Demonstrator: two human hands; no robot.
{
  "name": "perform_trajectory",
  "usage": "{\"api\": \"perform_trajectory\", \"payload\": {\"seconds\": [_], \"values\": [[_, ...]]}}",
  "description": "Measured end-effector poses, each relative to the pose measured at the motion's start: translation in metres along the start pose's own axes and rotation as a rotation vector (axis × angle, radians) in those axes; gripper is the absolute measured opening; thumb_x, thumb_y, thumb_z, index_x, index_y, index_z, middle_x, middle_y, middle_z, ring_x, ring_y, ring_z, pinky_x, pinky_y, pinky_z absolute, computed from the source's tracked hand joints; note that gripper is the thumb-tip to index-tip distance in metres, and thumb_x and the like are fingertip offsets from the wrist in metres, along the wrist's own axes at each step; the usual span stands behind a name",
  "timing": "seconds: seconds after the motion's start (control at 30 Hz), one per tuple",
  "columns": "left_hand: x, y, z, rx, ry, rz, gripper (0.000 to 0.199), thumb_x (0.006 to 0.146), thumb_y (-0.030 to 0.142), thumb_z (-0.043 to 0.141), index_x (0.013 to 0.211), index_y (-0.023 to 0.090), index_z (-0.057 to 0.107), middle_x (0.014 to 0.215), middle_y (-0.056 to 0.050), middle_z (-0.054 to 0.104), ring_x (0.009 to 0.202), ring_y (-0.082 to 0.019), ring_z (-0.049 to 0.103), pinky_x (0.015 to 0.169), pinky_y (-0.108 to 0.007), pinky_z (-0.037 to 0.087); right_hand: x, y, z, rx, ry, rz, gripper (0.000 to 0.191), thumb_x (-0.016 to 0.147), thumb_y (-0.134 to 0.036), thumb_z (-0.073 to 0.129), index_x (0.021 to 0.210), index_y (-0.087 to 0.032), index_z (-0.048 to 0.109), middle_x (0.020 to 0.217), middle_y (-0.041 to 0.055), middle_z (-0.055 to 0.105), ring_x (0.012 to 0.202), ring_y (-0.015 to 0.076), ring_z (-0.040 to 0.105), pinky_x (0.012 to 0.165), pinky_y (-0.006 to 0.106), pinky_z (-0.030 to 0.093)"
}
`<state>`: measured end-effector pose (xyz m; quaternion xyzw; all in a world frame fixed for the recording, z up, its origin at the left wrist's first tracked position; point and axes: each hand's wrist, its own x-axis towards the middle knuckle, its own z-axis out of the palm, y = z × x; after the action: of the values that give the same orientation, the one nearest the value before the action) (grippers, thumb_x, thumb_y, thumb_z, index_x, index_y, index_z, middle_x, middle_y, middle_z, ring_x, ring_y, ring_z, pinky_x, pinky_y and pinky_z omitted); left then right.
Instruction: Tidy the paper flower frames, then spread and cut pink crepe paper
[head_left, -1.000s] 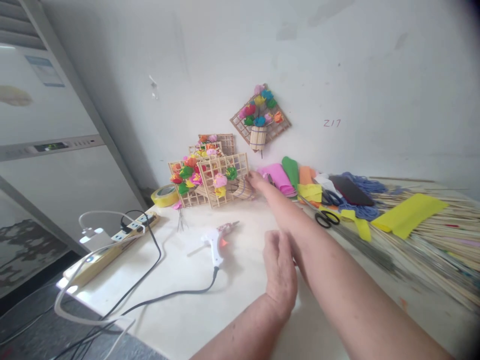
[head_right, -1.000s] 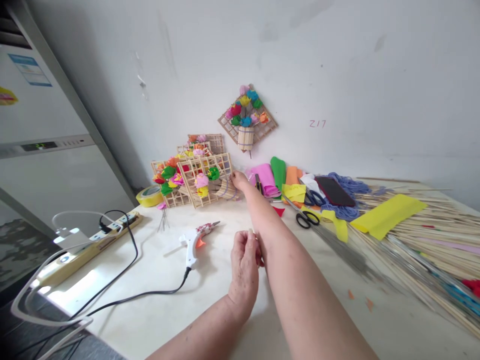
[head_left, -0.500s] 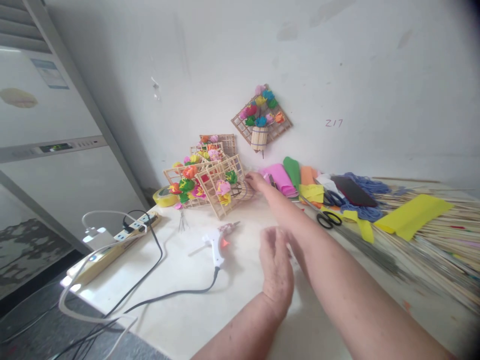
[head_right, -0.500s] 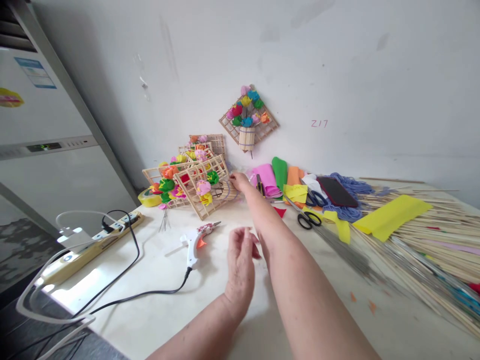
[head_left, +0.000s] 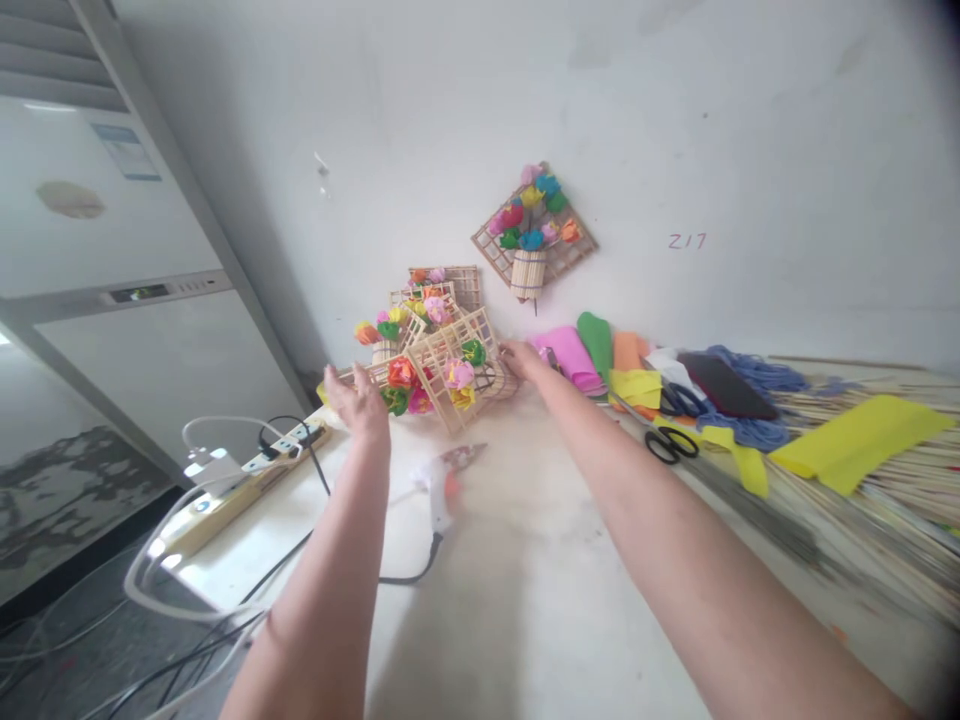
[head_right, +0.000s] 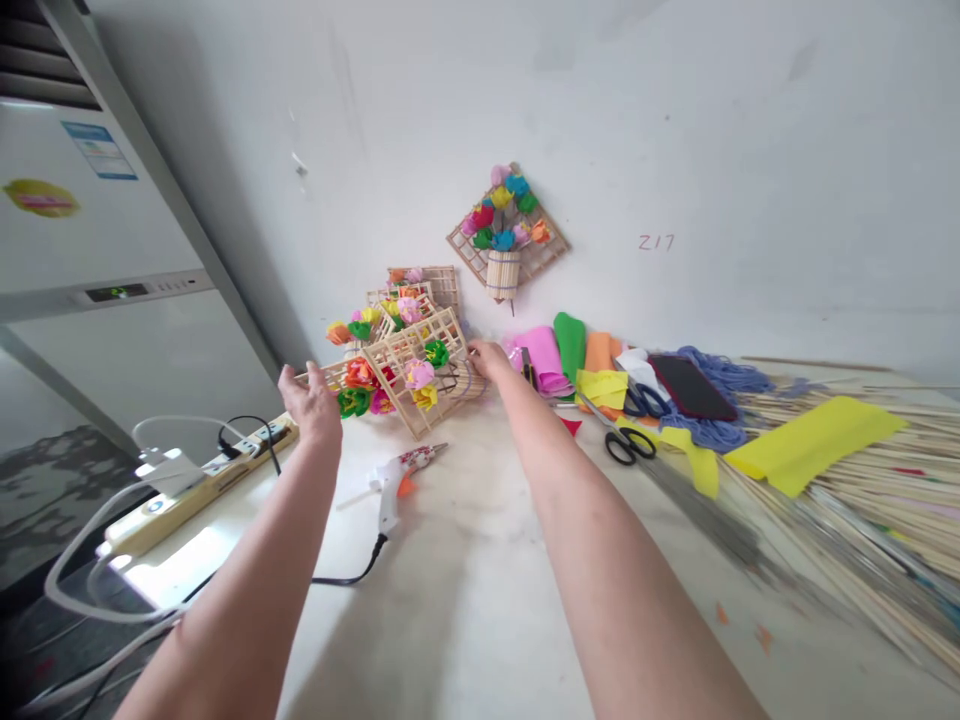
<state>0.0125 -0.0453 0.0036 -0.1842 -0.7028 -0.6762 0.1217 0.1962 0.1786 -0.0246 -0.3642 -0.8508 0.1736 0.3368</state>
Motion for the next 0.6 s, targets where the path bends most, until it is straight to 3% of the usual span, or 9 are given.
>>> {"api": "perform_trajectory", "payload": {"seconds": [0.07, 0.2, 0.43, 0.6], "values": [[0.014, -0.008, 0.002, -0.031, -0.073, -0.022, 0.041, 0.088, 0.037, 0.045, 0.122, 0.015, 0.044, 0.11, -0.012, 0.061, 0.104, -0.019, 0.057, 0.094, -0.033, 0.042, -0.001, -0.003, -0.002, 0.003, -0.004, 0.023, 0.019, 0.079, -0.013, 0.058, 0.092, -0.019, 0.072, 0.097, 0.0075, 0.072, 0.09, 0.0212, 0.063, 0.085, 0.03, 0.045], [0.031, -0.015, 0.006, -0.051, -0.098, 0.058, 0.025, 0.087, 0.039, 0.048, 0.099, 0.018, 0.052, 0.082, -0.002, 0.06, 0.078, -0.013, 0.058, 0.078, -0.026, 0.044, -0.004, -0.003, -0.005, -0.017, 0.0, 0.064, 0.019, 0.081, -0.015, 0.058, 0.093, -0.018, 0.072, 0.098, 0.0097, 0.072, 0.089, 0.022, 0.064, 0.083, 0.031, 0.045], [0.056, -0.007, 0.021, -0.03, -0.104, 0.025, 0.023, 0.086, 0.041, 0.05, 0.084, 0.018, 0.05, 0.07, 0.003, 0.053, 0.066, -0.011, 0.052, 0.068, -0.023, 0.042, -0.014, 0.002, -0.014, -0.031, 0.001, 0.149, 0.018, 0.085, -0.019, 0.055, 0.096, -0.017, 0.069, 0.098, 0.0101, 0.071, 0.085, 0.0193, 0.064, 0.08, 0.03, 0.046], [0.078, 0.005, 0.035, -0.094, -0.123, -0.037, 0.023, 0.085, 0.039, 0.053, 0.08, 0.017, 0.047, 0.068, 0.002, 0.054, 0.064, -0.01, 0.054, 0.063, -0.021, 0.044, -0.017, 0.005, -0.02, -0.034, -0.016, 0.119, 0.018, 0.086, -0.019, 0.054, 0.098, -0.015, 0.067, 0.1, 0.0112, 0.07, 0.083, 0.0175, 0.062, 0.077, 0.028, 0.046]]}}
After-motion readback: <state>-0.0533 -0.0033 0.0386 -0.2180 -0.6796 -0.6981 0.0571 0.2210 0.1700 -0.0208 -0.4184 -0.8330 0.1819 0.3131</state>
